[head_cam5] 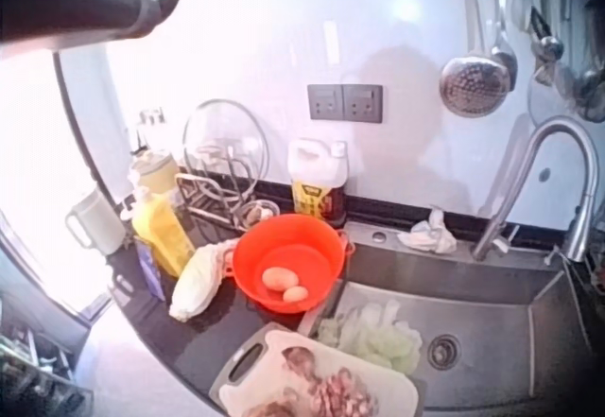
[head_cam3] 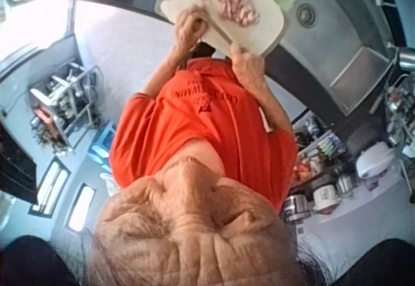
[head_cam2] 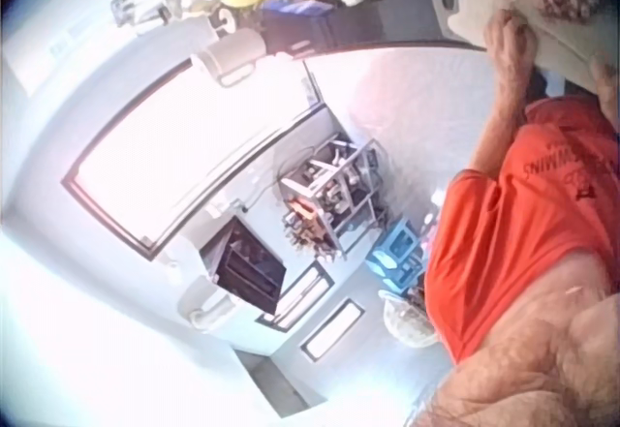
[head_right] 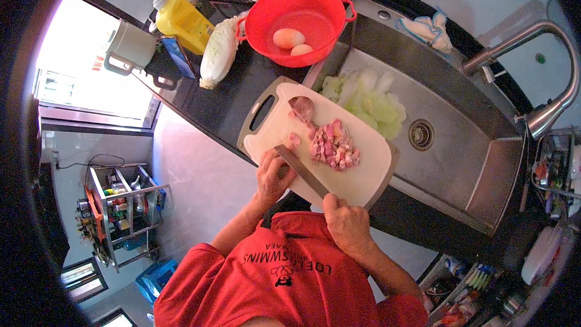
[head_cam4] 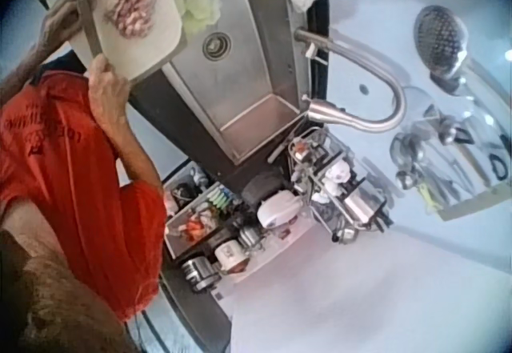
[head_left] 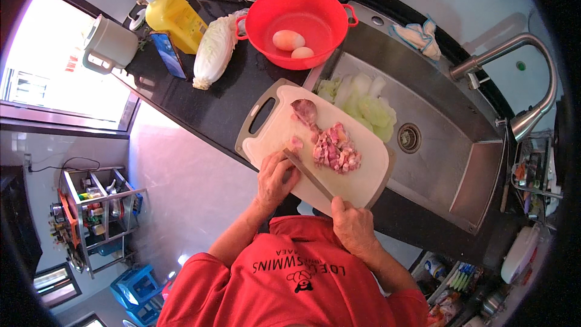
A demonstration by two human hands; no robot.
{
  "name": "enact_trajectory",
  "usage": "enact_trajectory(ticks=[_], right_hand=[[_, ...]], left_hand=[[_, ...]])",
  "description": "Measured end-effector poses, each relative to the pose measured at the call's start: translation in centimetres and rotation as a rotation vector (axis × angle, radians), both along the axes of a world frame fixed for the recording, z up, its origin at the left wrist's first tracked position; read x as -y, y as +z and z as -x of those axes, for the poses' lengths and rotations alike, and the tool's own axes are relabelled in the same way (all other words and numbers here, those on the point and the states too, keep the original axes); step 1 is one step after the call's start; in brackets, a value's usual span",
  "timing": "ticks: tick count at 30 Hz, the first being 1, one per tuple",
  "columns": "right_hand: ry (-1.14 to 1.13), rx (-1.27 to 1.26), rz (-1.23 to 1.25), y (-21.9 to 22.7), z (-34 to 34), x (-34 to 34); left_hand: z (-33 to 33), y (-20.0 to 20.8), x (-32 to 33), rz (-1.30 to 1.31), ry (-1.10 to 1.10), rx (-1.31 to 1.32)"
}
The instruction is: The person chops raw meat into small pieces on a white cutting board using a cleaver. After chopping, they gather the meat and transfer it into a small metal bowl.
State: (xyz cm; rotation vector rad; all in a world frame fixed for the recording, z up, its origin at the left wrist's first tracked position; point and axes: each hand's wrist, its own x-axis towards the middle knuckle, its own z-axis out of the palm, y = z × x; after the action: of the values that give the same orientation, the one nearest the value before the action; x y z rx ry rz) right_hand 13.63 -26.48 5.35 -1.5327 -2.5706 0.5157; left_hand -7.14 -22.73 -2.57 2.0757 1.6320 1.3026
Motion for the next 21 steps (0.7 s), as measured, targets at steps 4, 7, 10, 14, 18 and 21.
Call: enact_trajectory(ticks=[4,7,10,14,18,21], right_hand=[[0.03,0.025,0.049,-0.2,0.8,-0.6],[0.063,-0.022,0.101,-0.6,1.3,-1.9],[0.113,-0.058,0.095,-0.3,2.0,-4.0],[0.115,0.01,-0.029,-0.7,5.9,-5.7],[0.091,0.038,-0.096,-1.5,7.3,-6.0],[0.075,-0.026,-0.075,-1.6,4.8,-4.5]], left_hand=[[-0.3,0.2,0.1,0.021,0.034,0.028],[-0.2,-0.1,0.0,0.014,0.028,0.049],[-0.2,-0.2,0.1,0.013,0.034,0.068],[-0.4,0.2,0.3,0.003,0.043,0.068],[-0.2,0.1,0.5,-0.016,0.047,0.023],[-0.5,0.8,0.3,-0.048,0.058,0.08]])
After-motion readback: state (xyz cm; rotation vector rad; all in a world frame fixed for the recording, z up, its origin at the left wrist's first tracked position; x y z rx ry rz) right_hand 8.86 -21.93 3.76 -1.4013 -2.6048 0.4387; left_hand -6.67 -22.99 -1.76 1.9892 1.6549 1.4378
